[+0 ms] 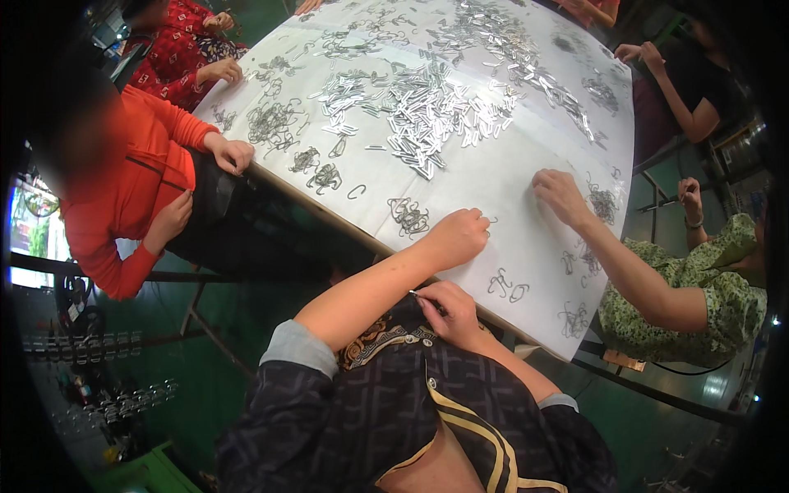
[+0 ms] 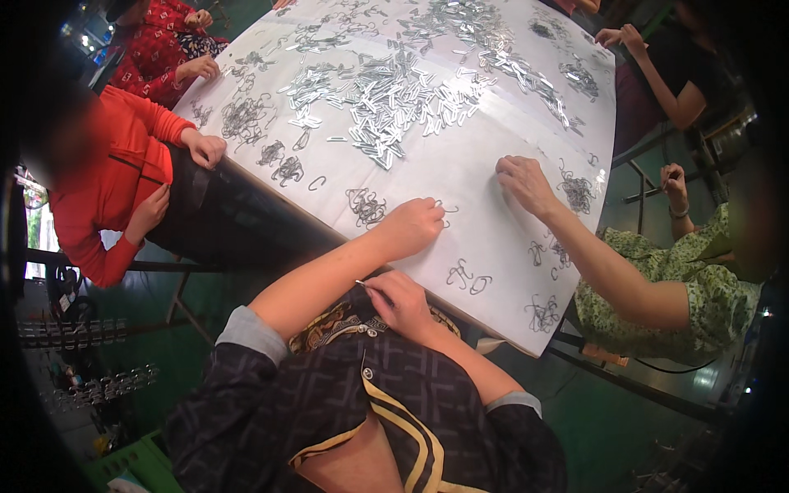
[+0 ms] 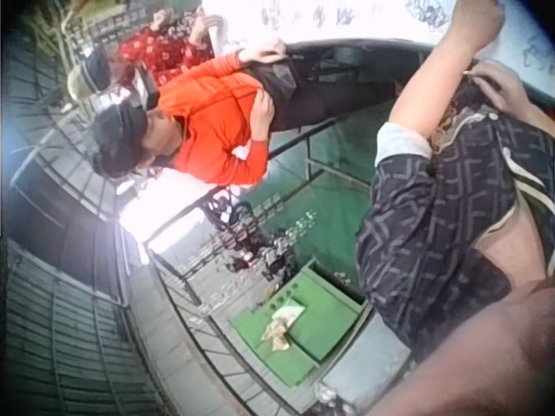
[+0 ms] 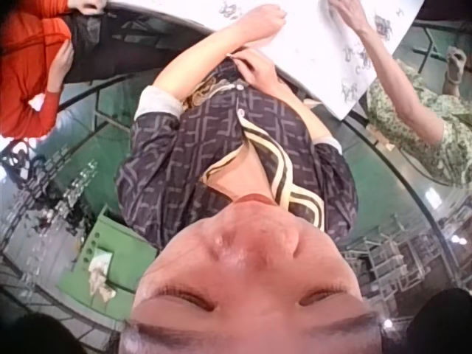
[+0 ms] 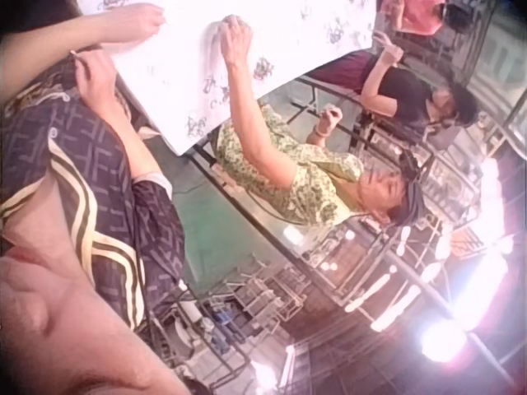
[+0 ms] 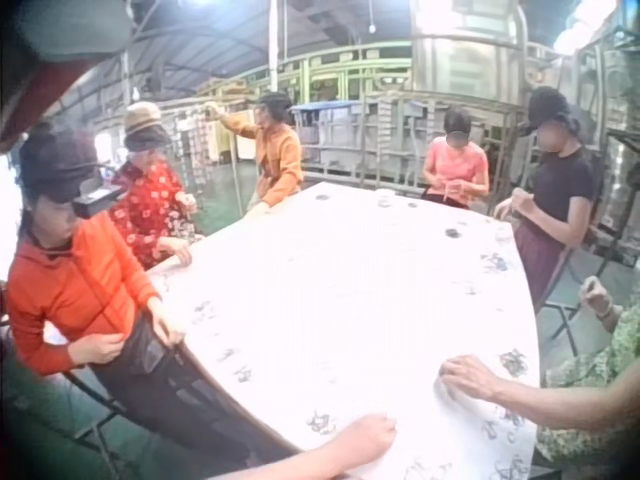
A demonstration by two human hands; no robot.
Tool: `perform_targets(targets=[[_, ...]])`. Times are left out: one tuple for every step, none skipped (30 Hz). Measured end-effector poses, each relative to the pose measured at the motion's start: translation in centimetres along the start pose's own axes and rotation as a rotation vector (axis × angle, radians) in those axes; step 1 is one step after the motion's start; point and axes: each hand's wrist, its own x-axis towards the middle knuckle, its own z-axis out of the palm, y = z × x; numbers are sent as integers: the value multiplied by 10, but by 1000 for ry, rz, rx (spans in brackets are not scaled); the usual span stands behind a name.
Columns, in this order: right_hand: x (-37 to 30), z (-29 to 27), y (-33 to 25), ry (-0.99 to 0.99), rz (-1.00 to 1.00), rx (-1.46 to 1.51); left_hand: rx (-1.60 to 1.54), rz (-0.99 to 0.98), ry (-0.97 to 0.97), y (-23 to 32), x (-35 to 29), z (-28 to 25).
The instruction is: The person sits at a large table in a workshop, picking up small metal clips and fasteners from a pile. They manipulate the components by hand, appearing to assemble or link them together, and then place the finished units onto a nearby metal rack.
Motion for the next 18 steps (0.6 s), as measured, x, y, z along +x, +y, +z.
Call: perform_targets(targets=[[-1,0,1,10,-16,-6,43,17,-76,3,6,2],[-1,-2,0,11,-13,-9,87,33,-152,6,10,4],[-1,-2,-1,6,-10,-5,134,45,-230,9,13,3],[-1,-3,-2,0,-6,-3,149,57,-241,10,16,3],[-2,-4,-3,-9,2,1,165,68,-252,12,18,4],[-1,-5,-3,-14,8,2,182,85,-261,11,20,4],[-2,-5,-2,-9,-5,-4,164,64,-234,9,21,3],[-3,-4,0,-6,-19,-10,147,42,-207,6,21,4],[-3,-4,0,-5,-31,-15,129,17,-180,3,19,6],[-2,-3,0,0,-36,-3,4,-115,-113,0,15,8],[-1,-2,-1,4,-40,9,-120,-247,-44,-3,9,10],[0,-2,-1,16,-41,20,-247,-371,21,-5,7,5],[0,-2,-1,6,-19,24,-391,-500,-7,-8,5,0],[1,-3,-1,-4,3,28,-534,-630,-34,-14,1,-7],[0,-4,-3,-17,29,31,-683,-762,-61,-18,-1,-20],[0,-4,-2,-11,29,32,-755,-827,-105,-21,-3,-33],[1,-4,0,-5,28,33,-883,-863,-84,-23,-8,-40],[2,-2,0,-1,26,42,-1004,-903,-60,-25,-16,-48]])
